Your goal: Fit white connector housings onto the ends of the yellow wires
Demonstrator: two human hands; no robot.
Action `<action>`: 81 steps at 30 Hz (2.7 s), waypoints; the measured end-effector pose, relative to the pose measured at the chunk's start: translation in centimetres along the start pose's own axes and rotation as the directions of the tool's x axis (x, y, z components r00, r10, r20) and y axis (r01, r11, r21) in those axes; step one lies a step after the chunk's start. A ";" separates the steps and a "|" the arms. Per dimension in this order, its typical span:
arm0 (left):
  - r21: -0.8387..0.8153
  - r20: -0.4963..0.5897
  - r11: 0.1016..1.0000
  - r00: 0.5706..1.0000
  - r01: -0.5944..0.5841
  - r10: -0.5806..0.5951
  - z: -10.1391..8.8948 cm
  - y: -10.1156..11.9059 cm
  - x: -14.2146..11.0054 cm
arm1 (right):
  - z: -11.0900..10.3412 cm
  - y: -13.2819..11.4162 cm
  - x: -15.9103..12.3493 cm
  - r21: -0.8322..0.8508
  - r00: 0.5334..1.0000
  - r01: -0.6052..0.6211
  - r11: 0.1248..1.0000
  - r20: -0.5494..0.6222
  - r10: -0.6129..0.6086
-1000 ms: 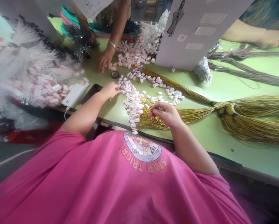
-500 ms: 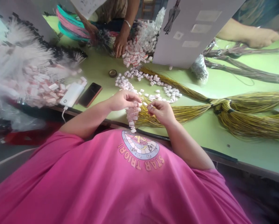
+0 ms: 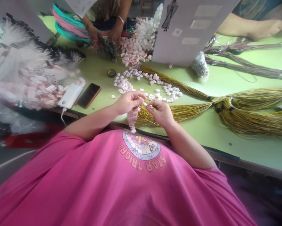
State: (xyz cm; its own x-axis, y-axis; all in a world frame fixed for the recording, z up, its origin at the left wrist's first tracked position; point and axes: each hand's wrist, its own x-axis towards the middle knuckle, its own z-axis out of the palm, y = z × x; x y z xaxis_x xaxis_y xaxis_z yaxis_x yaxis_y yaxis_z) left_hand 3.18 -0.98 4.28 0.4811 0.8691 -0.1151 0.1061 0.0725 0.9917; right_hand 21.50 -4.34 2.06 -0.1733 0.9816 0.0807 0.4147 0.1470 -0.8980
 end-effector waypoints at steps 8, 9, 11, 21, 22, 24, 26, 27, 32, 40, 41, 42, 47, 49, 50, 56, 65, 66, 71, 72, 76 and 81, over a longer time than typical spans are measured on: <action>-0.136 -0.004 0.983 0.992 0.124 -0.125 -0.4 -0.4 -0.3 | -0.2 -0.2 0.0 -0.005 1.000 -0.018 1.000 0.008 0.018; -0.127 -0.019 0.985 0.992 0.119 -0.122 -0.3 -0.4 -0.3 | -0.3 -0.2 0.0 -0.012 1.000 -0.023 1.000 0.012 0.023; -0.099 -0.042 0.989 0.993 0.107 -0.112 -0.2 -0.4 -0.4 | -0.3 -0.2 0.0 -0.026 0.999 -0.031 0.999 0.021 0.031; 0.207 -0.114 0.978 0.993 0.022 0.002 0.6 -0.2 -0.5 | 0.3 -0.3 0.0 -0.070 0.996 -0.061 0.996 0.060 0.065; 0.196 -0.096 0.979 0.995 0.045 -0.026 0.7 -0.2 -0.6 | 0.3 -0.2 0.0 -0.073 0.997 -0.048 0.996 0.056 0.052; 0.169 -0.082 0.982 0.994 0.083 -0.070 0.7 -0.3 -0.6 | 0.5 0.0 0.0 -0.077 0.999 -0.021 0.997 0.044 0.024; 0.147 -0.104 0.984 0.991 0.101 -0.086 0.7 -0.4 -0.7 | 0.5 0.0 0.0 -0.078 0.999 -0.020 0.997 0.044 0.024; 0.141 -0.118 0.984 0.989 0.105 -0.089 0.6 -0.5 -0.7 | 0.5 0.0 0.0 -0.080 0.998 -0.029 0.996 0.046 0.033; 0.184 -0.090 0.980 0.994 0.073 -0.057 0.9 -1.4 -0.7 | 0.5 0.0 -0.1 -0.119 0.999 -0.030 0.992 0.033 0.034; 0.542 0.033 0.834 0.994 -0.104 0.103 -2.0 -0.2 -1.0 | -0.1 0.7 0.2 -0.086 0.984 0.155 0.984 0.102 -0.146; 0.613 0.022 0.784 0.994 -0.098 0.107 -3.2 -0.2 -0.7 | -0.4 0.7 0.2 -0.058 0.976 0.198 0.978 0.102 -0.192; 0.683 -0.010 0.727 0.994 -0.073 0.109 -4.6 -0.5 -0.3 | -0.7 0.7 0.3 -0.029 0.972 0.218 0.975 0.100 -0.215; 0.852 -0.279 0.486 0.955 0.196 0.104 -10.3 -3.7 2.5 | -2.1 1.2 0.6 0.120 0.975 0.014 0.993 0.218 -0.040; 0.877 -0.239 0.449 0.967 0.173 0.093 -10.9 -4.9 3.2 | -2.3 1.3 0.7 0.196 0.955 -0.044 0.980 0.297 -0.016; 0.885 -0.223 0.438 0.970 0.159 0.099 -11.0 -5.3 3.4 | -2.3 1.3 0.7 0.238 0.946 -0.064 0.969 0.324 -0.017; 0.875 -0.260 0.435 0.964 0.213 0.051 -10.5 -5.1 3.2 | -1.7 1.0 0.9 0.217 0.953 -0.155 0.964 0.290 0.087; 0.413 -0.180 0.909 0.984 0.062 0.015 -5.1 0.8 0.5 | -0.7 1.0 0.6 0.216 0.983 -0.146 0.965 0.143 0.117; 0.318 -0.139 0.947 0.990 0.045 0.000 -4.1 1.3 0.1 | -0.7 0.9 0.6 0.219 0.984 -0.138 0.966 0.144 0.108; 0.005 0.041 0.999 0.999 0.033 -0.033 -1.4 1.2 -0.5 | -0.4 0.4 0.4 0.187 0.996 -0.057 0.981 0.085 0.042; -0.034 0.045 0.999 0.998 0.037 -0.035 -1.3 0.8 -0.4 | -0.3 0.3 0.4 0.176 0.997 -0.042 0.984 0.066 0.031; -0.150 0.084 0.978 0.988 0.143 -0.131 -0.9 -0.1 -0.2 | 0.0 0.2 0.1 0.123 1.000 -0.023 0.992 -0.005 0.024; -0.214 0.046 0.944 0.968 0.249 -0.245 -0.2 -0.1 -0.3 | 0.2 0.0 -0.2 -0.001 0.997 0.016 1.000 -0.073 -0.016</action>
State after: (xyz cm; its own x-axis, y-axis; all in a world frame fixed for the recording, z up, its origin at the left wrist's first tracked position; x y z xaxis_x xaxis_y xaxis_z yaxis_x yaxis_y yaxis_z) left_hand 2.85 -1.11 4.25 0.4797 0.8014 -0.3572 0.0338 0.3899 0.9202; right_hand 21.34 -4.60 1.97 -0.1141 0.9854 0.1265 0.4132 0.1629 -0.8960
